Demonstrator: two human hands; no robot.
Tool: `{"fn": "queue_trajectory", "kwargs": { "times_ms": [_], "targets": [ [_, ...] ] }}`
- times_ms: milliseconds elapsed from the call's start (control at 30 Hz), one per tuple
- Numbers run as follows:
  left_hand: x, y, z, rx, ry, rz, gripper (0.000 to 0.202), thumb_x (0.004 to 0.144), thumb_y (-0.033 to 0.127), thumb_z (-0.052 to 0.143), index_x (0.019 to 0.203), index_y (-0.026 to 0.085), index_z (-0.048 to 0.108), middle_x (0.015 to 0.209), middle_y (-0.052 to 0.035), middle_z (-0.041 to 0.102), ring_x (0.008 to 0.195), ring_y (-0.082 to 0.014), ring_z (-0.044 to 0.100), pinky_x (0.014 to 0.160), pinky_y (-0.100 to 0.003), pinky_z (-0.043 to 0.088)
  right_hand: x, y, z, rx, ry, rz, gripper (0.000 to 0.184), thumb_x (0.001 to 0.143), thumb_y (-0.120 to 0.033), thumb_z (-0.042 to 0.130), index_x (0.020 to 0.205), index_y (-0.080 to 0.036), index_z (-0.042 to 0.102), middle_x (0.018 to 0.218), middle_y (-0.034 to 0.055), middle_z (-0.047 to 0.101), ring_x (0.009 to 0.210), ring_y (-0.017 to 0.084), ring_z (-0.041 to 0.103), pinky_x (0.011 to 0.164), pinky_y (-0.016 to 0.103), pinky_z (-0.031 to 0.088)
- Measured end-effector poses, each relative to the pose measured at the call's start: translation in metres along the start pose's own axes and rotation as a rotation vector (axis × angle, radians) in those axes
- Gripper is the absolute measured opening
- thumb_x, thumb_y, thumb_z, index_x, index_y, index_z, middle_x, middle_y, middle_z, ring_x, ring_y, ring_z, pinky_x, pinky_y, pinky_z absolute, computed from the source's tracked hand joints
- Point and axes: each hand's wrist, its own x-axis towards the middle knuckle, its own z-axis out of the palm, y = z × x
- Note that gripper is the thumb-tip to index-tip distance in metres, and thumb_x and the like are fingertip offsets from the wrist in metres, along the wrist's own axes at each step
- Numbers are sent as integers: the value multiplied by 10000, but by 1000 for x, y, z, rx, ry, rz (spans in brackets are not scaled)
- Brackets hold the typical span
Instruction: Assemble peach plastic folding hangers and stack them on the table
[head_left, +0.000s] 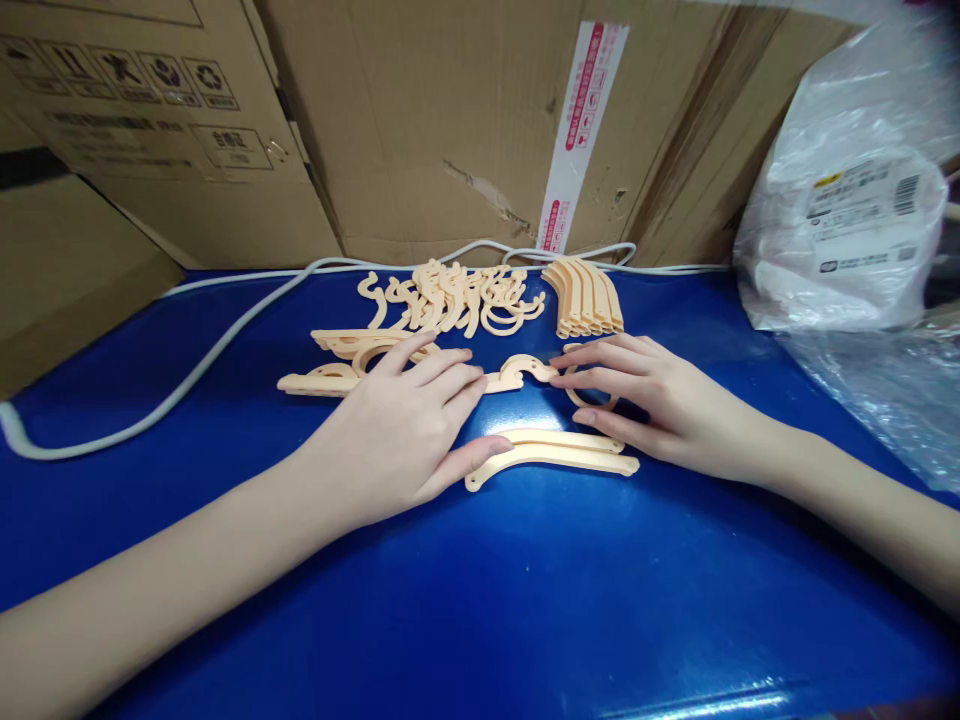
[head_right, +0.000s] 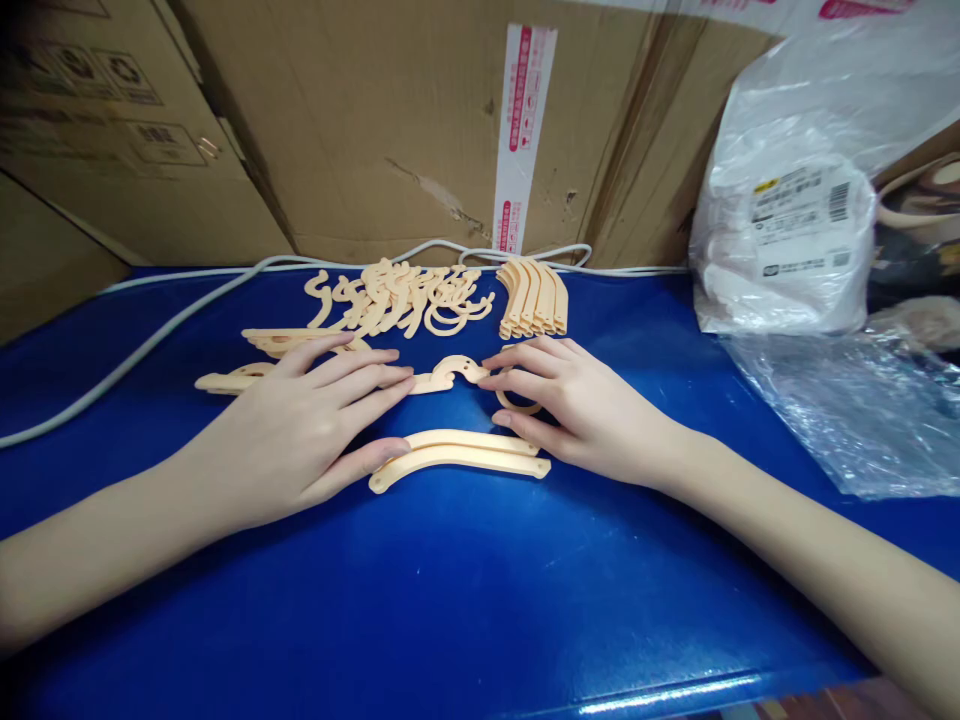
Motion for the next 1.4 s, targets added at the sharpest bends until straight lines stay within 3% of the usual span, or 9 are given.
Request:
{"fn": "queue_trajectory", "kwargs": {
  "times_ms": [300, 967, 1233, 1300, 1400],
  "targets": [
    [0, -1, -3, -10, 45, -33, 593, 1041, 469, 279, 1132, 62, 702, 1130, -151, 726, 1140, -354, 628, 1027, -569, 416, -2, 2, 2, -17, -5, 35, 359, 1000, -342, 488, 1292, -171, 606, 1322, 126, 620, 1215, 258, 556, 1017, 438, 420],
    [1, -1, -2, -35, 9, -18, 563, 1045, 458, 271, 1107, 109, 709, 1027, -103, 729, 1052, -322, 636, 985, -539, 427, -2, 3, 5, -8, -34, 22, 428, 1001, -394, 472, 1362, -184, 571, 1358, 124, 601, 1214, 271, 556, 996, 455, 429],
    [1, -2, -6, -39, 45, -56, 498, 1035, 452, 328, 1129, 123, 690, 1046, -99, 723, 1039, -308, 635, 1000, -537, 384, -2, 6, 1, -10, 12, 33, 384, 1003, -359, 474, 1300, -154, 608, 1315, 134, 627, 1193, 266, 568, 1003, 442, 422],
    [1, -2, -9, -43, 71, -61, 438, 1031, 416, 362, 1119, 128, 681, 1011, -91, 719, 1002, -302, 638, 957, -517, 397, -2, 9, 0, -22, 30, 47, 364, 1008, -338, 464, 1281, -152, 617, 1291, 132, 641, 1171, 263, 575, 989, 435, 425],
    [1, 1, -12, -92, 75, -43, 317, 1008, 358, 432, 1011, 139, 661, 889, -66, 677, 874, -260, 623, 789, -407, 435, -4, 17, 0, -55, 45, 57, 336, 1007, -289, 459, 1272, -169, 625, 1264, 124, 655, 1139, 262, 588, 955, 431, 437]
  ]
}}
